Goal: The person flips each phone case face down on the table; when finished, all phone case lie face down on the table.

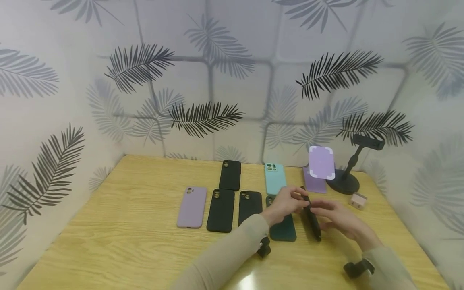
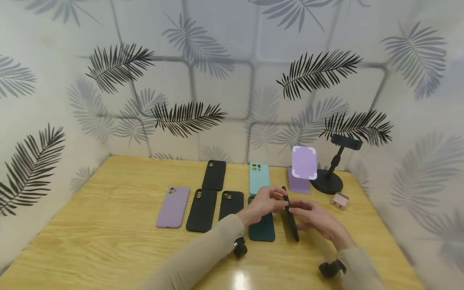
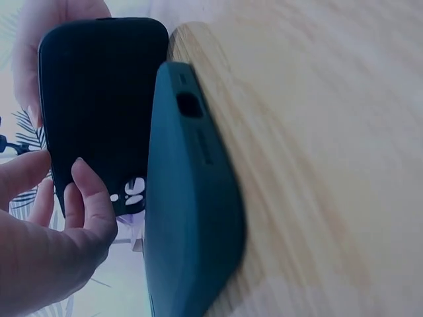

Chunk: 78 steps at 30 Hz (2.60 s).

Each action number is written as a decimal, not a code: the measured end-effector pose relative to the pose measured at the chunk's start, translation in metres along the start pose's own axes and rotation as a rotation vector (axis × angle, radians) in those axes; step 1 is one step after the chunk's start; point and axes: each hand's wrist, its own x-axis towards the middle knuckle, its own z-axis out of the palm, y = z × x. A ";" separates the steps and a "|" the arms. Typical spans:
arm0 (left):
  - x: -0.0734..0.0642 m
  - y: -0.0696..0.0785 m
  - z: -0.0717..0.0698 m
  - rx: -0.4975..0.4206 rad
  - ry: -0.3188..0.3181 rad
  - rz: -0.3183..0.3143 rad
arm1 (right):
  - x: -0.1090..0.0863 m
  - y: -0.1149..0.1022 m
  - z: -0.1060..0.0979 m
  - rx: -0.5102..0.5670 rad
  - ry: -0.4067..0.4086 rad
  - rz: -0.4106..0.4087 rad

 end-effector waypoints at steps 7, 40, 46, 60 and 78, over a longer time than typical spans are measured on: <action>-0.001 0.002 0.013 0.028 0.027 0.009 | -0.007 0.000 -0.003 0.105 0.003 -0.067; -0.011 0.012 -0.003 0.226 -0.208 -0.083 | -0.013 0.007 -0.018 0.153 0.162 -0.022; -0.009 0.009 -0.005 0.252 -0.202 -0.112 | -0.012 0.011 -0.018 0.065 0.184 0.042; -0.008 0.006 -0.009 0.276 -0.201 -0.144 | -0.009 0.022 -0.020 -0.158 0.128 0.106; -0.012 0.007 -0.017 0.236 -0.238 -0.114 | -0.012 0.019 -0.022 -0.166 0.098 0.099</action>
